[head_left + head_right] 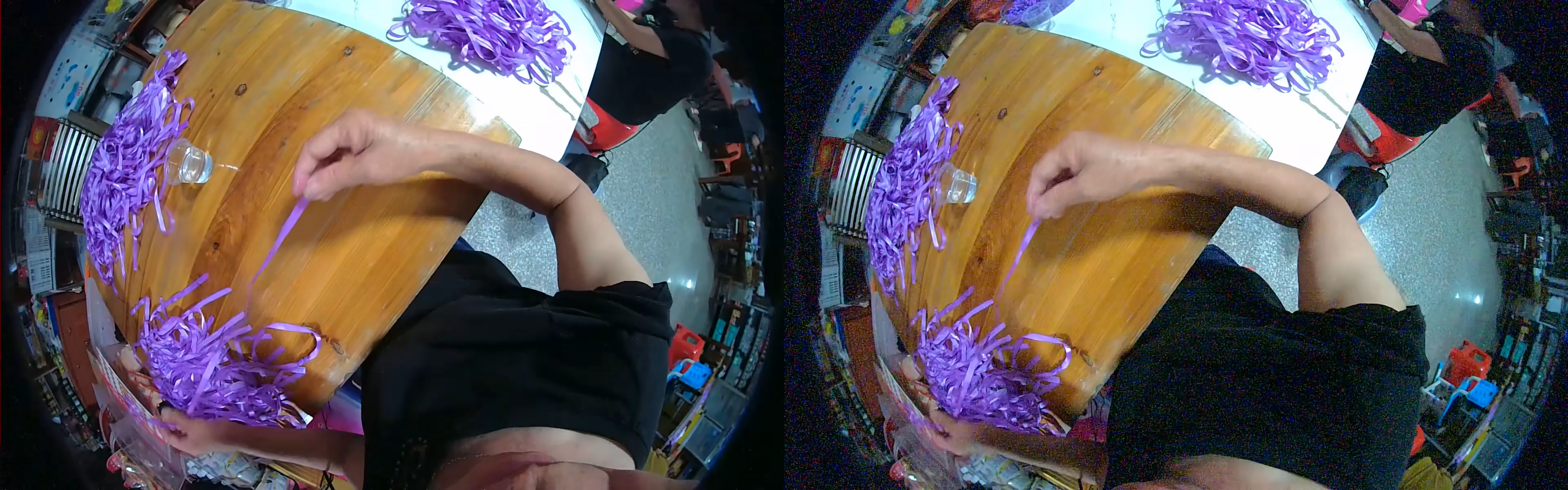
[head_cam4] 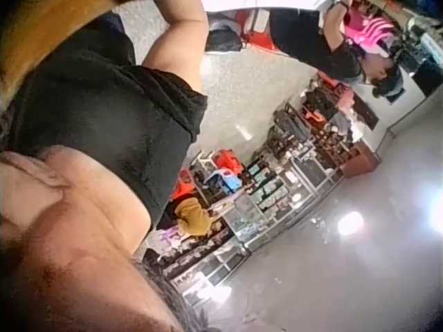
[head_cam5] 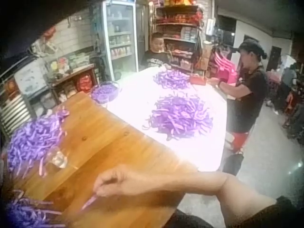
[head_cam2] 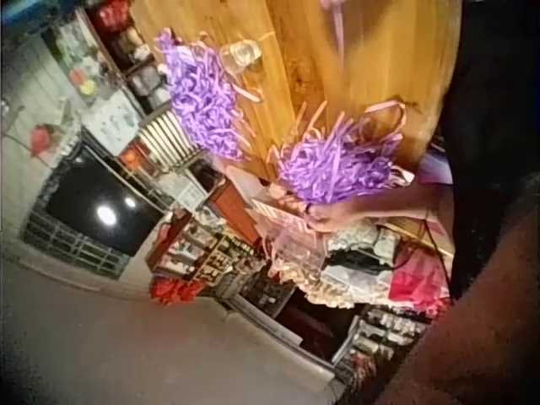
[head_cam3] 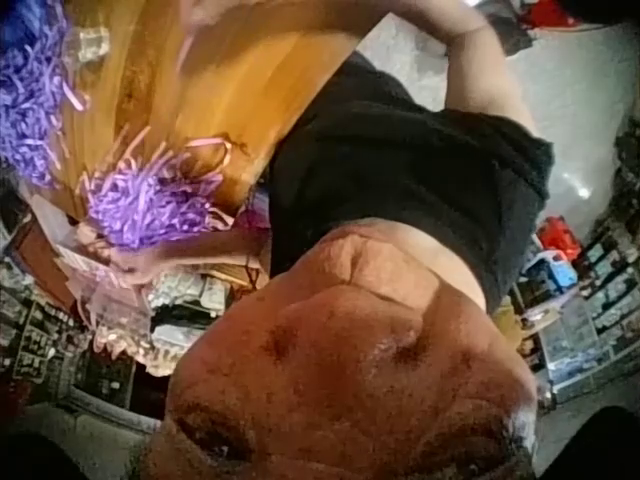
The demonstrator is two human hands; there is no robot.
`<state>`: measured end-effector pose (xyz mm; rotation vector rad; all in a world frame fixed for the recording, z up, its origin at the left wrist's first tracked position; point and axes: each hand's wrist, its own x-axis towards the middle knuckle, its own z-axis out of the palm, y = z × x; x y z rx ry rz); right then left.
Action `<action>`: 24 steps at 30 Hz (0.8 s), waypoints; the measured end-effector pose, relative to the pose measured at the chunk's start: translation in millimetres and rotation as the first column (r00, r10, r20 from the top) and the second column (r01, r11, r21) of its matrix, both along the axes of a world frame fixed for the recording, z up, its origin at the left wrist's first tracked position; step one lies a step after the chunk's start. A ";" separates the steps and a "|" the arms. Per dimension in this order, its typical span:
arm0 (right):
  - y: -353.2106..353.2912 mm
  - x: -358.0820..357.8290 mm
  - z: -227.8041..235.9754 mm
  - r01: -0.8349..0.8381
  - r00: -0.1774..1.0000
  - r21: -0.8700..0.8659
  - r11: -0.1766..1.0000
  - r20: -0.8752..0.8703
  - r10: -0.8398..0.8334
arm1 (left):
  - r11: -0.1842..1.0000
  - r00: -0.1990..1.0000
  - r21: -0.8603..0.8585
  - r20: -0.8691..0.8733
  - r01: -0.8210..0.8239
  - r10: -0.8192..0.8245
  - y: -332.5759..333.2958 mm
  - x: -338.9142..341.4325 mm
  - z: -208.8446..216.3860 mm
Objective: Rolling and twisting purple plastic strips into decorative shapes.
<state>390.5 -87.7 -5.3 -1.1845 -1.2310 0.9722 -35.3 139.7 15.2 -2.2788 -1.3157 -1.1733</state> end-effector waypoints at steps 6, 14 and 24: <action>35.8 -48.2 -6.4 -0.194 0.937 0.281 0.940 0.336 0.093 | 0.819 0.837 -0.244 0.336 0.519 -0.431 -63.3 145.9 -14.6; 51.3 -57.5 9.9 -0.143 0.811 0.531 0.835 0.547 -0.209 | 0.243 0.503 -0.498 0.863 0.832 0.044 -116.4 201.6 -7.0; 55.5 -65.8 3.0 -0.214 0.782 0.463 0.860 0.609 -0.133 | 0.923 0.933 0.359 -0.268 -0.135 0.240 -37.2 119.4 17.8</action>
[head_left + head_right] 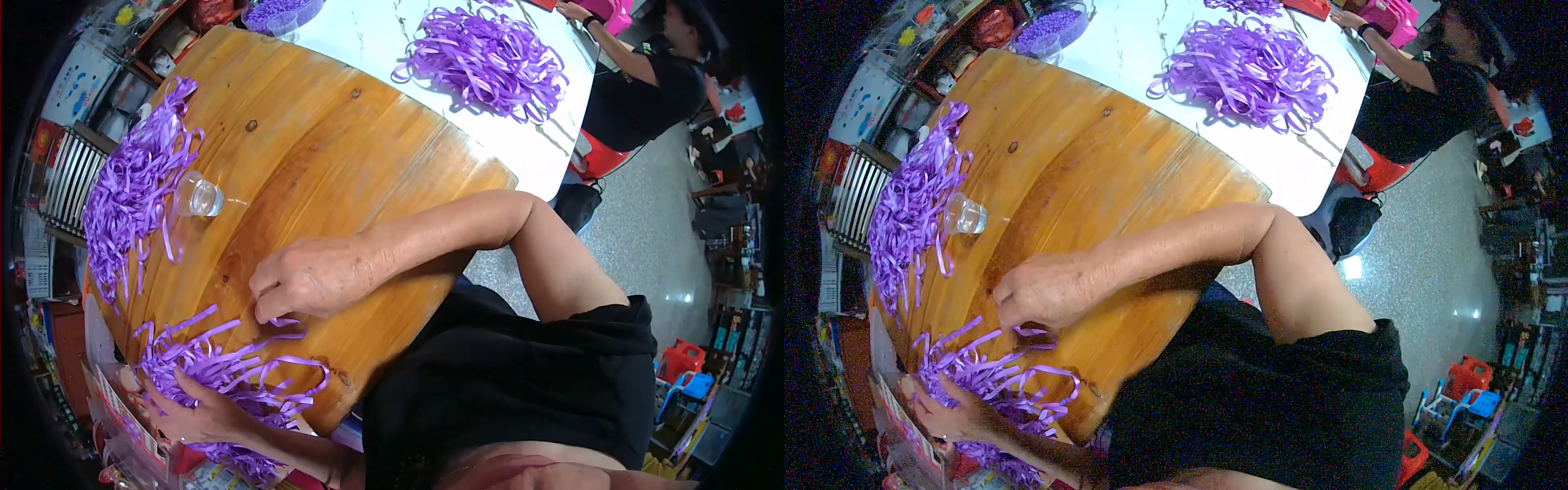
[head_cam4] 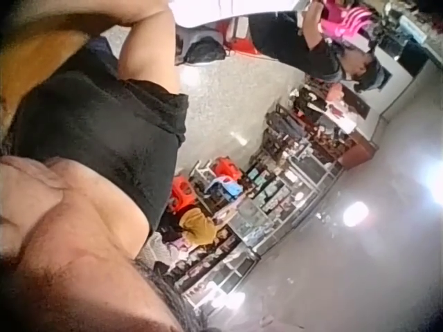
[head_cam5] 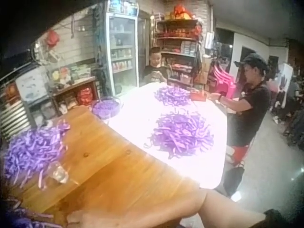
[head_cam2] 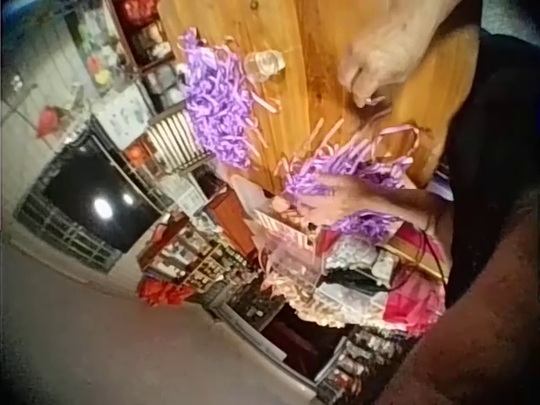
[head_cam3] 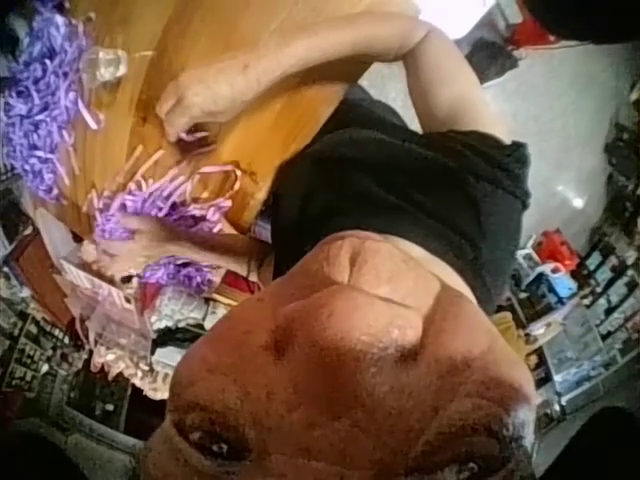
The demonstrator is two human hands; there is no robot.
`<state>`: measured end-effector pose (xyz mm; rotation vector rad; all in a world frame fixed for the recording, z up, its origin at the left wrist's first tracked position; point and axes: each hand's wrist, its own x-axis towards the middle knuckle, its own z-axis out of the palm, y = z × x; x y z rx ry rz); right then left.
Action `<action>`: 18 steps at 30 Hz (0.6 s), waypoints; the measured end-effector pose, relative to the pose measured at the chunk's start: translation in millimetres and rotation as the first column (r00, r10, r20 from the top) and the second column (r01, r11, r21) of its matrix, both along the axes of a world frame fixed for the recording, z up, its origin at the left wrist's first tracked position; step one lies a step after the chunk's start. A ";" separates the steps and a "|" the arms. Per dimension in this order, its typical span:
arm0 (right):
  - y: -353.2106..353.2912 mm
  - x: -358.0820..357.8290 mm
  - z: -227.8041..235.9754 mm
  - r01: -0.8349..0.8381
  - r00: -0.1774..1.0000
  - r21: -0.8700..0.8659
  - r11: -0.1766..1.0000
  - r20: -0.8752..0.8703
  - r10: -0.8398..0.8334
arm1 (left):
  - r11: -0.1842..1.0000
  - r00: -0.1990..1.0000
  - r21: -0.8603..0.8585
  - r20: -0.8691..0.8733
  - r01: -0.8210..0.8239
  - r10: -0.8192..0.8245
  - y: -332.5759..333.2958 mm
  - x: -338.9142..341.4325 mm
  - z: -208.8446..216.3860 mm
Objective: Rolling and twisting purple plastic strips into decorative shapes.
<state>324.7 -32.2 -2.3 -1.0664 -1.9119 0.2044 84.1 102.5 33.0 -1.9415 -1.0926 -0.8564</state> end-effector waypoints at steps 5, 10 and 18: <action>8.0 -4.9 -3.5 -0.021 0.996 0.019 1.000 0.085 0.019 | 0.953 0.986 -0.277 0.140 0.124 -0.088 6.8 -8.3 4.0; 6.2 -2.9 0.0 -0.032 0.998 0.064 0.997 0.057 0.028 | 0.909 0.945 -0.276 0.189 0.312 -0.267 -14.7 16.9 4.9; 6.8 -4.5 9.1 -0.059 0.993 0.061 0.996 0.105 0.052 | 0.918 0.922 -0.211 0.272 0.336 -0.275 -24.0 6.4 5.7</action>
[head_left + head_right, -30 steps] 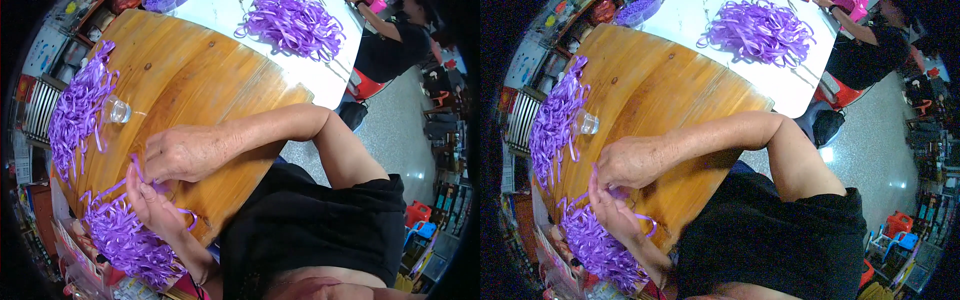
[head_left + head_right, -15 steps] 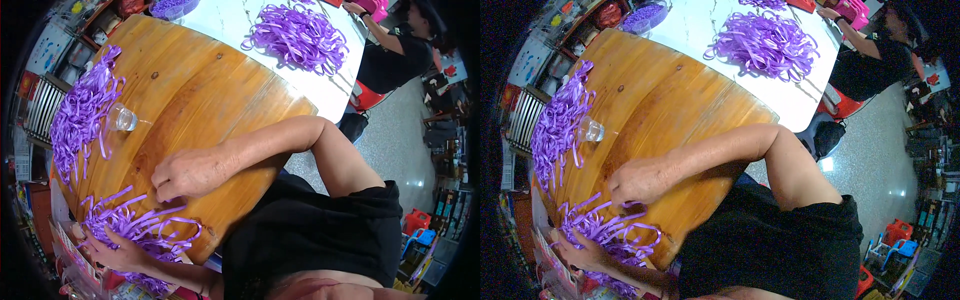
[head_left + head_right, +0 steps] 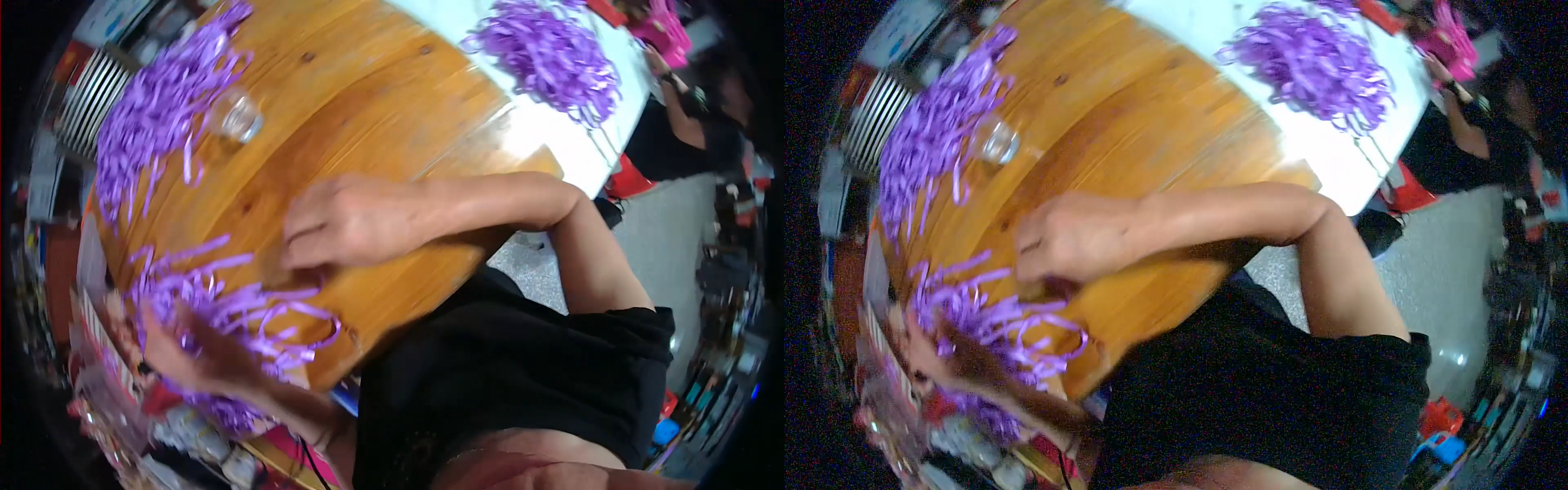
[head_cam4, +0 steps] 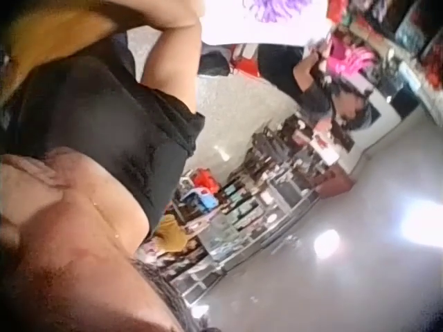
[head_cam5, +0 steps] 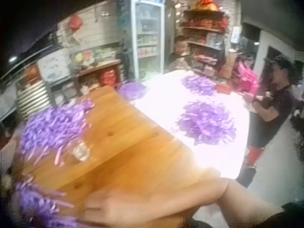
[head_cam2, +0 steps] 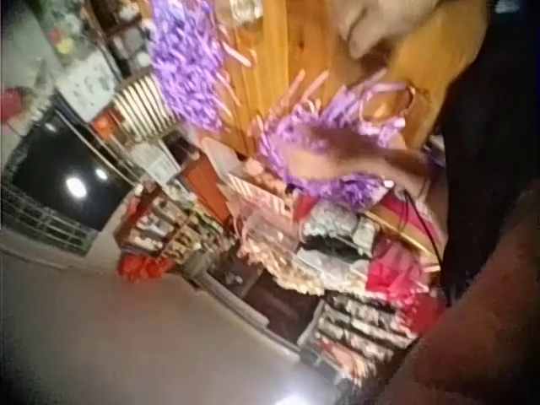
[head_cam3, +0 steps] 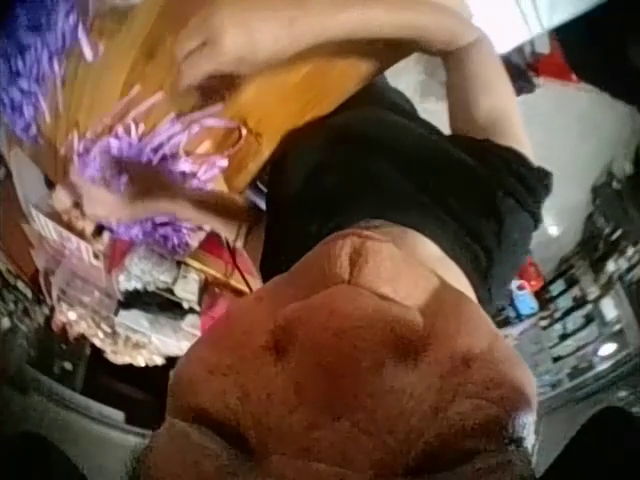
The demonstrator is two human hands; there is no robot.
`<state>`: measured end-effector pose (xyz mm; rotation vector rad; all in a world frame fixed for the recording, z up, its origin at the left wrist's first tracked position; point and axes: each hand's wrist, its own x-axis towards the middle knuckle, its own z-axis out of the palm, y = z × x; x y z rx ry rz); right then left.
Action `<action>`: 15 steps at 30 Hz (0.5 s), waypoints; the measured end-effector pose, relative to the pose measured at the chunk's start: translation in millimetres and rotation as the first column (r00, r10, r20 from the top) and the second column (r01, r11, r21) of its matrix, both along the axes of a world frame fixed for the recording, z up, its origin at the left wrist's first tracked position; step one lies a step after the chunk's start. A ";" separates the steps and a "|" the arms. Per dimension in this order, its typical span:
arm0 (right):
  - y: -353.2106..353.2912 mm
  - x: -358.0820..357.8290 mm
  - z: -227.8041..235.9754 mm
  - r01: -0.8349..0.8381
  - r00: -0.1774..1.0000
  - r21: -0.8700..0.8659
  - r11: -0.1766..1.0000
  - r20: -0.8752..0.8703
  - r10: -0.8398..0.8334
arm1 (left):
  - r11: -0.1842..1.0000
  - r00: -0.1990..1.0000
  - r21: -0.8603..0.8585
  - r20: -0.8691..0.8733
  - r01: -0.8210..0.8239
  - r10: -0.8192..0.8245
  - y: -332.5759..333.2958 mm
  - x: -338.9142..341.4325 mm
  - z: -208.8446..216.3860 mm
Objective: Rolling and twisting purple plastic strips into decorative shapes.
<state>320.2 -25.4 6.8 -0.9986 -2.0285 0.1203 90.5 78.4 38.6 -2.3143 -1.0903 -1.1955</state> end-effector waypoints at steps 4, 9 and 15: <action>2.0 8.6 -10.2 0.014 0.994 0.002 1.000 -0.112 -0.014 | 0.376 0.667 -0.566 0.706 0.734 -0.238 -44.5 65.3 -16.4; 1.3 9.8 2.6 0.172 0.985 0.127 0.977 -0.053 -0.167 | -0.257 0.358 -0.284 0.878 0.924 0.317 -43.0 68.5 -33.5; 5.7 17.9 -1.0 0.186 0.970 -0.054 0.981 -0.147 -0.192 | 0.101 0.672 -0.665 0.738 0.740 -0.065 -34.2 57.9 -34.8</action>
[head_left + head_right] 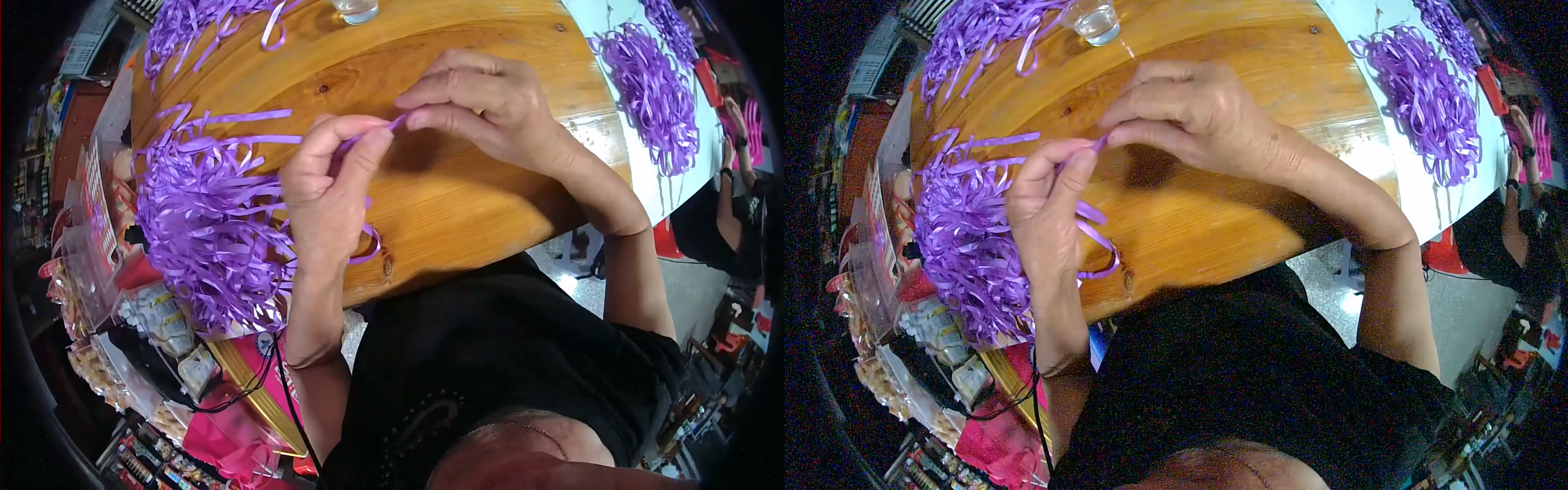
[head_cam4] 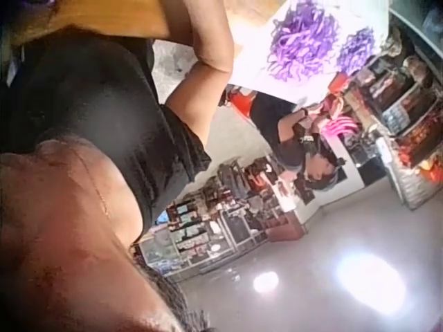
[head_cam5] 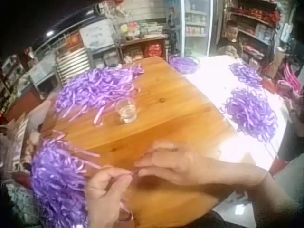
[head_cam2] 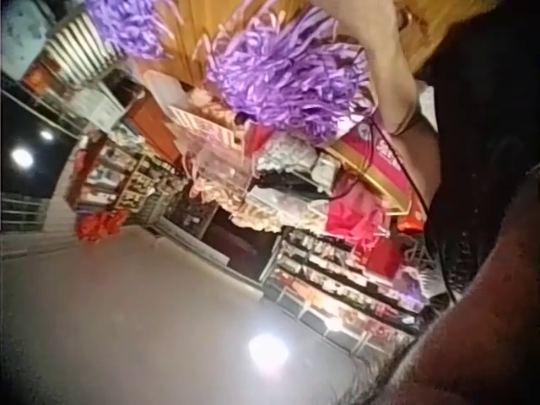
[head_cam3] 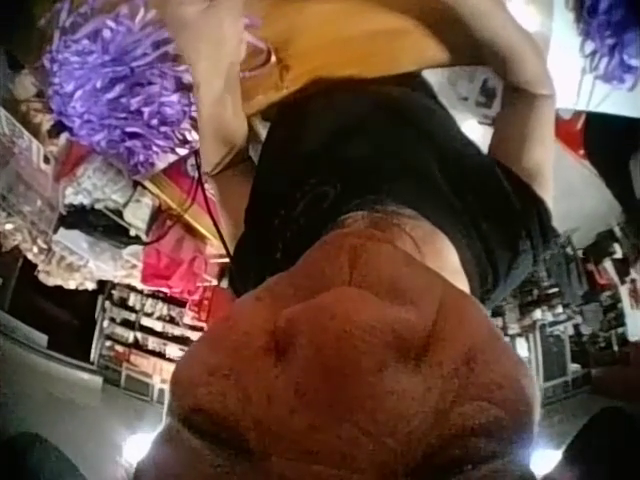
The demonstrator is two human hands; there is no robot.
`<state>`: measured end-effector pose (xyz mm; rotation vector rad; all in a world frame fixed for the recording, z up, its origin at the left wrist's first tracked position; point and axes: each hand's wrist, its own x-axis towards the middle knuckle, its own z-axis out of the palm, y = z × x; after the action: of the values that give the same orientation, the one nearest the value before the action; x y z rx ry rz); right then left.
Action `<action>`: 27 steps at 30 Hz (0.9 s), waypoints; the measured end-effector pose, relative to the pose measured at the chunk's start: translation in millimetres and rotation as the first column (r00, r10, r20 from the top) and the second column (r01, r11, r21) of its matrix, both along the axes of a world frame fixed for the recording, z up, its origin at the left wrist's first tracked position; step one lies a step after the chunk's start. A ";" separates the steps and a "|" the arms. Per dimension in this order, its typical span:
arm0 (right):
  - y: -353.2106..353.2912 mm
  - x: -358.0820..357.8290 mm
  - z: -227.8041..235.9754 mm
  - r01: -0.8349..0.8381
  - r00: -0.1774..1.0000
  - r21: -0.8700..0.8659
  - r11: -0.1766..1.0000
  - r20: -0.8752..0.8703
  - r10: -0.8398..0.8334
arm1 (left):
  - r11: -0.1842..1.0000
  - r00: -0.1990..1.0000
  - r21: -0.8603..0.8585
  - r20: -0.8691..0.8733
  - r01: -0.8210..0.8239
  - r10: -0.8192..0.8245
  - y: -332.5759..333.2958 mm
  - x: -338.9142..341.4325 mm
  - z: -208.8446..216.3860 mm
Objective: Rolling and twisting purple plastic strips into decorative shapes.
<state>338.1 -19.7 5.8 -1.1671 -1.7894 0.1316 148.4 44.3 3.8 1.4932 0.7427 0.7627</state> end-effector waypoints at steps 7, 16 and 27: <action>6.3 0.5 -14.6 -0.048 0.999 -0.079 0.996 -0.013 0.048 | 0.382 0.844 0.911 -0.325 0.158 0.426 19.1 -11.0 -8.4; -0.4 -5.2 -13.8 0.008 0.980 -0.267 0.964 -0.188 -0.060 | 0.971 0.988 -0.214 0.131 0.111 -0.084 0.8 20.4 -22.6; -2.8 3.7 -24.1 -0.248 0.858 -0.453 0.857 -0.514 -0.024 | 0.745 0.980 0.667 -0.147 -0.004 0.137 15.4 17.1 -35.8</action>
<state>341.9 -22.5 -18.3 -1.2310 -1.3748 0.9515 165.5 59.7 -32.0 2.2249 0.7010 1.0216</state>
